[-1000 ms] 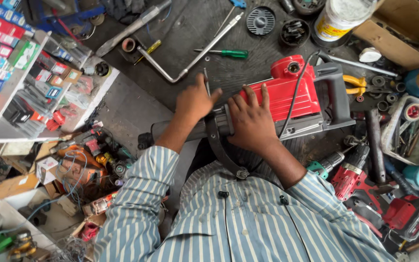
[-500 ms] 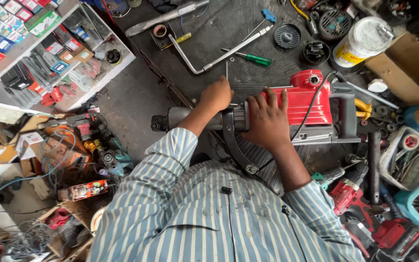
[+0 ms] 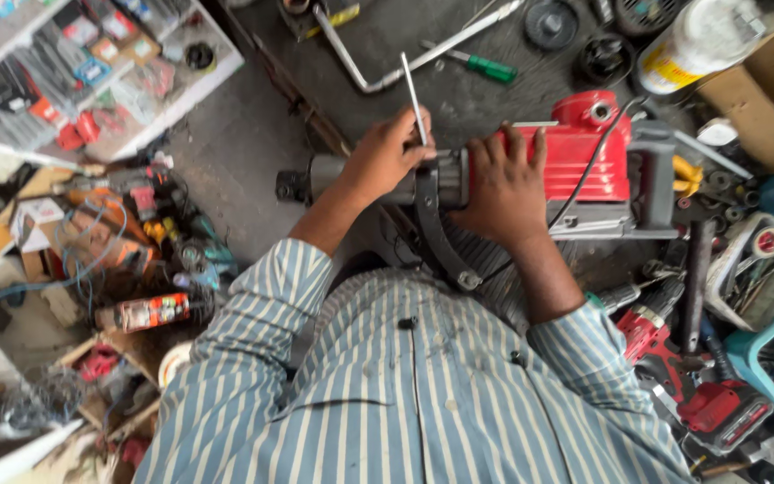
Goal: The person disassembles a red and gray leaf blower on a workbench. They use a screwdriver and a socket wrench to remove screws and detach the blower tube from the motor housing. The person then removes a small cylindrical part and wipes it with a cloth.
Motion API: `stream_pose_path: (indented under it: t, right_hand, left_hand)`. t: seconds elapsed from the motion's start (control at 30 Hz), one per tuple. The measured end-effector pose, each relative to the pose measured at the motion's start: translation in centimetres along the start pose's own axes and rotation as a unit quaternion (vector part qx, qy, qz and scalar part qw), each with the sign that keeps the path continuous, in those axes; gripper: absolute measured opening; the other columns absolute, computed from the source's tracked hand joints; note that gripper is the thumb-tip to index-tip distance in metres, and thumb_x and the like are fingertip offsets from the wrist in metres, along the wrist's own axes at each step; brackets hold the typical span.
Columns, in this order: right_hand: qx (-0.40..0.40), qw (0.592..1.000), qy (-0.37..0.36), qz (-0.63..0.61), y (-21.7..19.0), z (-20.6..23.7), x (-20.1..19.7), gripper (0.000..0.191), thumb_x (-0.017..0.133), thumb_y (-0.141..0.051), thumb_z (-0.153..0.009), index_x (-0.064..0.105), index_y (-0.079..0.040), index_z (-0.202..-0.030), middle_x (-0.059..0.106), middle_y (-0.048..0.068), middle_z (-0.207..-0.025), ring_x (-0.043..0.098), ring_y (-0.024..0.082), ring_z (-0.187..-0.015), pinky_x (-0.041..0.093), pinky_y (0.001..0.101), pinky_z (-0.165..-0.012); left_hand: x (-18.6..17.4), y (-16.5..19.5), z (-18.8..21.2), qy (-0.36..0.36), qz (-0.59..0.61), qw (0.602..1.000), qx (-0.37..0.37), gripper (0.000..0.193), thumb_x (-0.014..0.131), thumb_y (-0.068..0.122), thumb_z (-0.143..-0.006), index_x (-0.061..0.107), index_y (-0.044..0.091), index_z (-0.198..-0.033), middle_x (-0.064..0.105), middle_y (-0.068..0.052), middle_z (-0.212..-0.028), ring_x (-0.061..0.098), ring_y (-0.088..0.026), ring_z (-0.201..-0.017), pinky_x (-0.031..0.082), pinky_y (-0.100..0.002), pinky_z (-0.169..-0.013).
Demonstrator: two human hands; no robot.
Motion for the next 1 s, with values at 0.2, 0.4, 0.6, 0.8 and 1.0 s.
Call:
stream_pose_path:
  t: [0.2,0.4,0.6,0.8,1.0]
  right_hand:
    - [-0.027,0.999,-0.006,0.019,0.7,0.6,2.2,0.107,0.091,-0.055,-0.057,0.055,-0.006,-0.145,0.055,0.02,-0.141,0.036,0.042,-0.145,0.011,0.0649,-0.123]
    - [-0.038,0.999,0.004,0.023,1.4,0.7,3.3,0.101,0.089,-0.054,-0.064,0.053,-0.005,-0.145,0.054,0.02,-0.143,0.035,0.042,-0.149,0.007,0.0645,-0.124]
    - [-0.035,0.998,-0.008,0.05,1.0,0.3,3.0,0.108,0.089,-0.055,-0.06,0.052,-0.006,-0.149,0.053,0.02,-0.143,0.034,0.041,-0.148,0.006,0.0645,-0.124]
    - [-0.008,1.0,-0.019,0.021,0.9,0.2,2.2,0.108,0.09,-0.054,-0.055,0.053,-0.005,-0.144,0.054,0.017,-0.141,0.035,0.04,-0.147,0.006,0.065,-0.124]
    - [-0.002,1.0,-0.013,-0.002,0.3,-0.1,0.8,0.106,0.09,-0.052,-0.051,0.056,-0.006,-0.141,0.055,0.014,-0.14,0.034,0.038,-0.147,0.007,0.0655,-0.123]
  left_hand:
    - [1.1,0.9,1.5,0.041,-0.193,0.971,0.132,0.037,0.081,0.007,-0.094,0.049,0.007,-0.113,0.066,-0.01,-0.098,0.071,-0.032,-0.086,0.055,-0.04,-0.07]
    - [1.7,0.1,1.7,0.063,-0.201,0.968,0.139,0.035,0.08,0.005,-0.096,0.047,0.009,-0.106,0.063,-0.006,-0.094,0.073,-0.023,-0.083,0.059,-0.033,-0.066]
    - [1.9,0.9,2.2,0.08,-0.243,0.939,0.23,0.033,0.072,0.001,-0.099,0.051,0.008,-0.124,0.067,-0.008,-0.112,0.074,-0.022,-0.09,0.062,-0.03,-0.068]
    - [2.3,2.2,2.8,0.03,-0.329,0.917,0.224,0.032,0.068,0.001,-0.093,0.057,0.01,-0.121,0.07,-0.006,-0.107,0.073,-0.024,-0.086,0.059,-0.034,-0.066]
    - [1.4,2.8,1.4,0.037,-0.225,0.961,0.159,0.025,0.07,-0.003,-0.096,0.057,0.006,-0.115,0.069,-0.006,-0.1,0.072,-0.025,-0.085,0.059,-0.033,-0.067]
Point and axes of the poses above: each hand's wrist, its own z-axis away from the middle knuckle, its own x-axis out of the palm, y = z × x, the point moved 8 cm from there along -z, towards the middle knuckle
